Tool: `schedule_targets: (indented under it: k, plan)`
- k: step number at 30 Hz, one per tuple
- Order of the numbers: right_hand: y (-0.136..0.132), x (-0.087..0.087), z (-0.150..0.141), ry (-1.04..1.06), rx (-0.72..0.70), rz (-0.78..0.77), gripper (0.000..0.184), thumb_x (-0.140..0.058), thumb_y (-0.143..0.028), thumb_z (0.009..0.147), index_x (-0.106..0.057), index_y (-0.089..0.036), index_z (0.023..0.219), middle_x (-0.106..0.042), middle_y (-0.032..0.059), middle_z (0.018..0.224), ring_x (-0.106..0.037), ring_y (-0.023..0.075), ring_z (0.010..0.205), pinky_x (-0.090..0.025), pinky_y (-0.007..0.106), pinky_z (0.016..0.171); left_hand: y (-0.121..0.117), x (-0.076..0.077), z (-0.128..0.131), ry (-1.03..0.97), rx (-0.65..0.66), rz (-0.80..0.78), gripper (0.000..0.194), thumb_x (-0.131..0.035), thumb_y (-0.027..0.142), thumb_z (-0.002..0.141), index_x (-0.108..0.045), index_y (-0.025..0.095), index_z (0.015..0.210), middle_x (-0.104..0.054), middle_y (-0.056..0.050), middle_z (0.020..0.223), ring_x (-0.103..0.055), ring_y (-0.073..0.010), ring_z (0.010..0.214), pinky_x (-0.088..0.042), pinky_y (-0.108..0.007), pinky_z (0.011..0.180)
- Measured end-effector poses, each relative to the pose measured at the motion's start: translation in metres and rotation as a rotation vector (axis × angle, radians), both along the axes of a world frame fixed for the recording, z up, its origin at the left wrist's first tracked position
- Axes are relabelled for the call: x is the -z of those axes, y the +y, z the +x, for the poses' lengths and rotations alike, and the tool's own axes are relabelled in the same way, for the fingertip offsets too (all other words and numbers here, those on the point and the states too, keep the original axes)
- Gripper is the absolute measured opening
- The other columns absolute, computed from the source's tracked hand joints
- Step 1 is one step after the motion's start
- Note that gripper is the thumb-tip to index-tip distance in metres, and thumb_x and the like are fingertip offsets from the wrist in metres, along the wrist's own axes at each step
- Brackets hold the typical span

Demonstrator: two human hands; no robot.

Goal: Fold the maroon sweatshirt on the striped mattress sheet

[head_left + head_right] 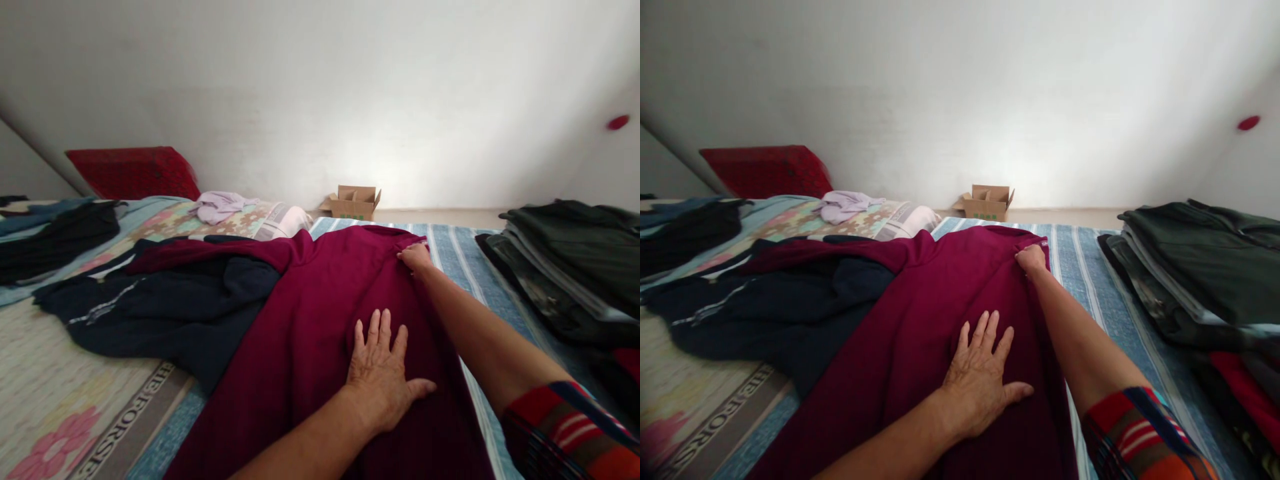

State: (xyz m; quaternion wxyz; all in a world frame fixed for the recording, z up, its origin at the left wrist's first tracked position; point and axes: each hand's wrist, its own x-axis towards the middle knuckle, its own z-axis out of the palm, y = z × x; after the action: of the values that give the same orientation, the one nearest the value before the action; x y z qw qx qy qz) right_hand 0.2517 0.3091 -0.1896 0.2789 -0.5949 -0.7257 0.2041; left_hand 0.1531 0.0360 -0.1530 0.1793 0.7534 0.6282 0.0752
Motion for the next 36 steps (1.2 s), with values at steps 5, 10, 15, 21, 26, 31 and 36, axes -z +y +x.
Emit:
schedule_targets:
  k: [5,10,15,21,26,31,36]
  plan:
    - [-0.017,-0.007,-0.003,-0.153,0.111,-0.017,0.025,-0.051,-0.034,0.09,-0.059,-0.015,0.104,-0.061,0.0077,0.102,-0.06,0.018,0.088,-0.05,0.036,0.076,0.0,-0.001,0.001,-0.003,0.005,-0.006,0.09,-0.043,0.073,0.074,-0.03,0.017,0.143,-0.004,-0.016,0.152,0.004,-0.0325,0.14,0.007,-0.057,0.108]
    - [-0.044,-0.032,-0.013,-0.288,0.136,0.086,0.027,-0.041,-0.023,0.088,-0.059,-0.012,0.104,-0.062,0.0176,0.095,-0.061,0.0285,0.091,-0.047,0.04,0.075,-0.001,0.002,0.001,-0.015,0.009,0.029,0.091,-0.042,0.075,0.073,-0.032,0.016,0.142,-0.006,-0.017,0.152,0.004,-0.0337,0.139,0.007,-0.057,0.108]
    - [-0.089,-0.052,-0.02,-0.385,-0.104,0.241,0.027,-0.037,-0.028,0.09,-0.058,-0.018,0.102,-0.058,0.0146,0.109,-0.054,0.0266,0.104,-0.04,0.038,0.088,-0.001,0.008,0.0,-0.04,0.016,0.069,0.091,-0.042,0.075,0.073,-0.033,0.016,0.141,-0.008,-0.015,0.153,0.002,-0.0352,0.139,0.009,-0.057,0.108]
    - [-0.118,-0.012,-0.011,-0.504,-0.312,0.225,0.058,-0.031,-0.051,0.092,-0.045,-0.008,0.126,-0.046,0.0215,0.131,-0.038,0.0322,0.124,-0.03,0.043,0.099,0.0,0.001,0.002,-0.026,0.016,0.042,0.088,-0.046,0.072,0.073,-0.034,0.016,0.141,-0.008,-0.018,0.152,0.001,-0.0345,0.14,0.005,-0.059,0.107]
    - [-0.111,0.003,-0.007,-0.49,-0.265,0.216,0.067,-0.028,-0.058,0.091,-0.041,-0.005,0.13,-0.042,0.0233,0.134,-0.035,0.0327,0.128,-0.029,0.044,0.1,0.001,0.003,0.003,0.039,0.027,0.048,0.088,-0.04,0.075,0.074,-0.031,0.018,0.142,-0.009,-0.017,0.153,-0.001,-0.0343,0.14,0.002,-0.06,0.107]
    - [-0.132,-0.021,-0.007,-0.478,-0.28,0.246,0.065,-0.025,-0.059,0.091,-0.044,-0.009,0.129,-0.047,0.0194,0.13,-0.037,0.0303,0.126,-0.028,0.044,0.101,0.005,0.009,0.004,0.12,0.03,0.091,0.089,-0.033,0.077,0.075,-0.025,0.022,0.144,-0.008,-0.015,0.153,-0.001,-0.0331,0.14,-0.003,-0.061,0.107]
    - [-0.172,-0.021,0.0,-0.363,-0.396,0.217,0.068,-0.019,-0.06,0.091,-0.044,-0.011,0.131,-0.048,0.0167,0.132,-0.04,0.0271,0.126,-0.031,0.039,0.101,0.007,0.009,0.005,0.131,0.068,0.041,0.092,-0.034,0.076,0.075,-0.016,0.021,0.146,-0.005,-0.013,0.154,0.004,-0.0348,0.139,-0.001,-0.061,0.107]
